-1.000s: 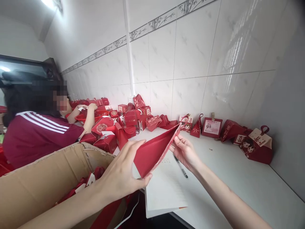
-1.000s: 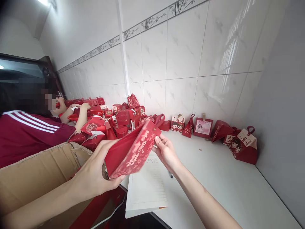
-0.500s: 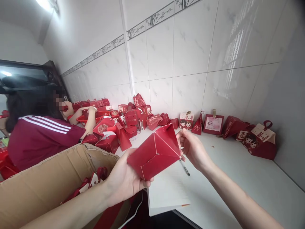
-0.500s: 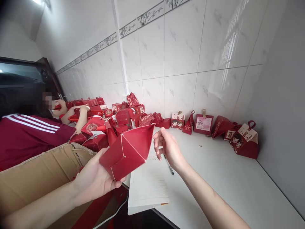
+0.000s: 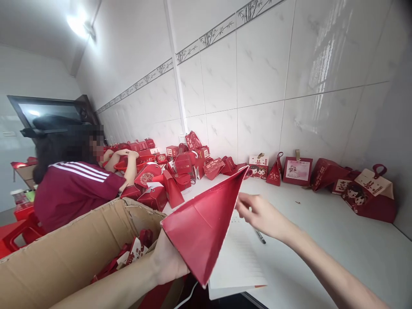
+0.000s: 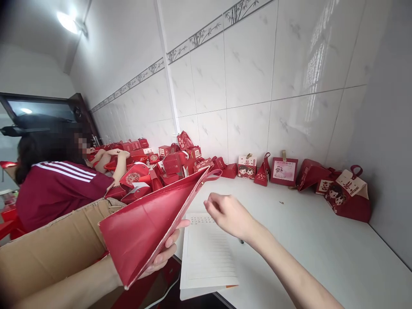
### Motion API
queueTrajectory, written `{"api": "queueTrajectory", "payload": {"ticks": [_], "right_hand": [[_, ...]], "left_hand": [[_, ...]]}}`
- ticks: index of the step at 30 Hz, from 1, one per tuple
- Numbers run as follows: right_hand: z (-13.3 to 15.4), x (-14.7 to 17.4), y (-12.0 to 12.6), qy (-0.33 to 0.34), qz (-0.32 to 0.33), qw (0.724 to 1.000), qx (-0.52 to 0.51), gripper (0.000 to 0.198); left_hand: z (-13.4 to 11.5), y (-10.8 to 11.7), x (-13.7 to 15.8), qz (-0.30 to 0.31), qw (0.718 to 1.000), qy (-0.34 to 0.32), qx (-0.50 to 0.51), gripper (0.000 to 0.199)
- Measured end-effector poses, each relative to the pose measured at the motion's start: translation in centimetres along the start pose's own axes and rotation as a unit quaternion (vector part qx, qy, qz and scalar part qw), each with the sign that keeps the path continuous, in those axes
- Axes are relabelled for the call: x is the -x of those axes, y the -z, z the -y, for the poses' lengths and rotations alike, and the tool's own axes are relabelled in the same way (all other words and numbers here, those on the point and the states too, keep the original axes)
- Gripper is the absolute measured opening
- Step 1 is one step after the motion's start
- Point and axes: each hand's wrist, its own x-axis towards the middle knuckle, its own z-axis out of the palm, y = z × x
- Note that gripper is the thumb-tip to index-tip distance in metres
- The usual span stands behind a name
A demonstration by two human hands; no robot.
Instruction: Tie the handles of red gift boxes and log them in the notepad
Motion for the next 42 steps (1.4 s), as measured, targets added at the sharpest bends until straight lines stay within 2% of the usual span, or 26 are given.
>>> {"api": "queueTrajectory", "payload": {"ticks": [1,2,4,7,10,15,16,20,22,24,26,31,34,36,39,42], "right_hand": [[-0.5,-0.2,-0.1,-0.023,0.029,0.993,0.116,0.025],[-1.1,-0.4,-0.3,-0.062,0.064,0.973,0.211,0.022],[-2.8,-0.8,-0.7,-0.161,0.126,0.930,0.305,0.016],[-5.6,-1.2,-1.7,-0.247,0.162,0.903,0.312,0.018],[-7.9,-1.4,-2.7,-0.264,0.169,0.902,0.299,0.027],[-10.1,-1.6,-3.5,-0.207,0.180,0.931,0.241,0.051],[-10.3,-1.8,-3.5,-0.194,0.164,0.941,0.224,0.051],[-10.1,-2.6,-3.4,-0.165,0.063,0.969,0.172,0.030],[-9.5,-2.9,-3.8,-0.163,0.028,0.985,0.046,0.030],[-8.9,-2.9,-4.9,-0.147,0.012,0.983,-0.111,0.027],[-8.6,-2.5,-6.6,-0.105,0.017,0.980,-0.170,0.021],[-9.3,-0.4,-10.5,0.015,0.046,0.998,-0.046,0.012],[-9.7,0.3,-11.2,0.051,0.064,0.996,0.019,0.011],[-9.6,0.5,-11.1,0.050,0.071,0.995,0.044,0.015],[-9.6,0.6,-11.0,0.035,0.082,0.994,0.062,0.021],[-10.4,0.7,-11.4,0.031,0.077,0.994,0.069,0.026]], "left_hand": [[0.1,0.0,0.0,0.012,1.000,-0.002,0.002,0.042],[0.1,-0.2,0.0,0.020,1.000,-0.003,0.006,0.041],[0.0,-1.1,0.0,0.026,1.000,0.002,0.016,0.041],[-0.2,-2.7,0.2,-0.001,0.999,0.006,0.033,0.044],[-0.3,-3.3,0.5,-0.033,0.999,0.000,0.036,0.045],[-0.2,-2.4,1.3,-0.070,0.997,-0.008,0.009,0.043],[-0.2,-2.1,1.5,-0.078,0.997,-0.007,0.003,0.044],[-0.3,-1.7,1.8,-0.096,0.995,-0.005,-0.008,0.045],[-0.4,-2.0,1.9,-0.116,0.993,-0.004,0.002,0.045],[-0.7,-2.4,1.8,-0.138,0.990,-0.010,0.016,0.043],[-1.0,-2.8,1.8,-0.144,0.989,-0.028,0.028,0.038],[-1.5,-2.7,2.2,-0.157,0.985,-0.069,0.035,0.035],[-1.7,-2.1,2.9,-0.183,0.980,-0.078,0.024,0.033],[-2.2,-1.6,3.7,-0.208,0.973,-0.095,0.018,0.033],[-3.7,-0.1,5.7,-0.273,0.952,-0.135,-0.020,0.028],[-5.9,2.3,8.9,-0.379,0.904,-0.183,-0.071,0.022]]}}
